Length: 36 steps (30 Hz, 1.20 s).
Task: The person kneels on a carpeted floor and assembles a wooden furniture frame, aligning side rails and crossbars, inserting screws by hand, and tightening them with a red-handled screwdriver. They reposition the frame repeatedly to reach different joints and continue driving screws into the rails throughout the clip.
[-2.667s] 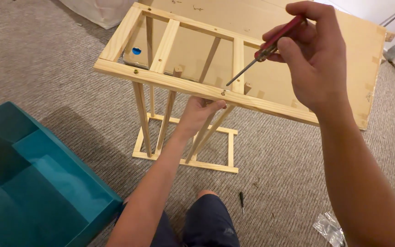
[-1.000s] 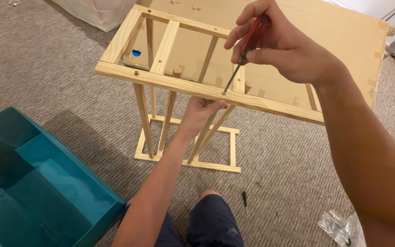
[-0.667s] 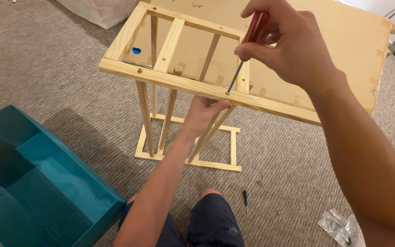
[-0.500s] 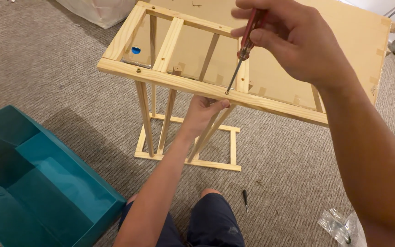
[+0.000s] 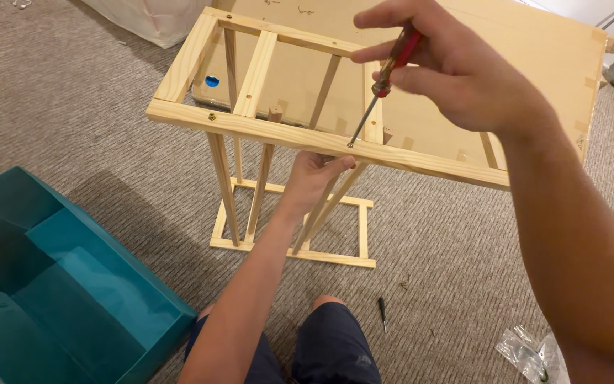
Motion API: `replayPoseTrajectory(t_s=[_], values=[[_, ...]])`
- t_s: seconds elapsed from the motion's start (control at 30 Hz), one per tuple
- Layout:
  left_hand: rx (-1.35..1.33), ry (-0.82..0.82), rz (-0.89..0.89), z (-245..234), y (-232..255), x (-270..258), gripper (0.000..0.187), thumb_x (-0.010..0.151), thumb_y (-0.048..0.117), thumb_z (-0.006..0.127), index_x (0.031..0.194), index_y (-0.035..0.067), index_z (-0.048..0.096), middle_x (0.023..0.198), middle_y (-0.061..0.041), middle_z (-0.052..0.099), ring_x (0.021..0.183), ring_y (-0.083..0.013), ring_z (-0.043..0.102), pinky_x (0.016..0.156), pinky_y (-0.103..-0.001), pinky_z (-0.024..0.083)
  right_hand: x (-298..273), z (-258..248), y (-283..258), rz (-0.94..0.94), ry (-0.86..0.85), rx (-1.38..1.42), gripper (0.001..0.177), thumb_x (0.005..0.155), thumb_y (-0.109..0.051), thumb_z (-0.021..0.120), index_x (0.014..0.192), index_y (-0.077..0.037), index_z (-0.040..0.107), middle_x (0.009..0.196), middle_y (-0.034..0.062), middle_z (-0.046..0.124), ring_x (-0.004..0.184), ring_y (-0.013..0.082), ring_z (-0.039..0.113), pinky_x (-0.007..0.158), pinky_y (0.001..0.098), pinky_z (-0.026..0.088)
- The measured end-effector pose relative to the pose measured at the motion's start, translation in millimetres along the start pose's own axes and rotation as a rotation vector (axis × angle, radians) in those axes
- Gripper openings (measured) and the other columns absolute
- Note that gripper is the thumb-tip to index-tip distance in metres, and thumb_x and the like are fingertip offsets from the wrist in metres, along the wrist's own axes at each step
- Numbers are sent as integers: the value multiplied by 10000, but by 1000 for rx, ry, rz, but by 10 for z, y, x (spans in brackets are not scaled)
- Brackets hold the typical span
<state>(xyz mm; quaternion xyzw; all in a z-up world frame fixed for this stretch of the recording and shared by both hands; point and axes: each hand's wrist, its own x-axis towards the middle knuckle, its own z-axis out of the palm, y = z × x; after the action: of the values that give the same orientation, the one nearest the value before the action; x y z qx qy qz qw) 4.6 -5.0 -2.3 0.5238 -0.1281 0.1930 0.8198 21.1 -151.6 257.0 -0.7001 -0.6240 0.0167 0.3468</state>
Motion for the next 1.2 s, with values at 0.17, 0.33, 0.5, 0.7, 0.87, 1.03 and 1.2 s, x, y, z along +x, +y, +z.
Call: replayPoseTrajectory(t_s=[0.17,0.33,0.5,0.7,0.87,1.03,1.2], values=[[-23,6,-5,-6,-7,-6,263,933,109,766,1177,24,718,1080,-54,751,1023,-150,693,959,-341,563,-23,14,0,259,157,-142,318,981,-20,725,1274,18,607,1112,167,730,1000,214,772,892,321,636],[4,-2,6,-5,-16,5,243,943,106,765,1168,20,727,1065,-60,751,996,-153,696,935,-340,574,40,57,5,-18,161,-568,280,981,22,744,1210,132,625,1101,225,730,950,280,753,800,329,616],[-43,-9,6,2,-5,6,276,930,109,769,1190,37,711,1091,-46,748,1040,-141,691,965,-330,568,27,52,-20,109,179,16,230,960,-55,697,1153,39,614,1004,46,711,935,128,761,813,236,622],[-24,-21,6,18,-3,6,294,913,128,780,1186,40,712,1088,-49,748,1040,-146,694,971,-338,567,-5,164,103,69,370,-224,227,991,-33,788,934,64,591,845,120,708,781,190,766,675,282,603],[4,-3,-19,4,12,-6,272,918,149,783,1159,32,737,1066,-66,761,1027,-160,710,972,-344,573,-122,-5,164,2,615,155,67,1111,-43,632,1073,10,650,924,44,682,831,136,719,741,246,607],[46,4,-33,-6,61,-7,281,918,142,776,1172,33,727,1070,-66,761,1016,-152,710,950,-339,573,-395,6,162,238,347,-205,191,986,-105,726,1125,-12,633,979,39,608,766,160,561,666,301,471],[27,-12,-44,5,113,-17,300,921,113,761,1199,18,703,1052,-64,744,984,-146,698,883,-324,580,-392,495,383,162,-154,-571,645,723,-303,876,1298,-118,651,1320,110,607,982,273,671,792,407,540]])
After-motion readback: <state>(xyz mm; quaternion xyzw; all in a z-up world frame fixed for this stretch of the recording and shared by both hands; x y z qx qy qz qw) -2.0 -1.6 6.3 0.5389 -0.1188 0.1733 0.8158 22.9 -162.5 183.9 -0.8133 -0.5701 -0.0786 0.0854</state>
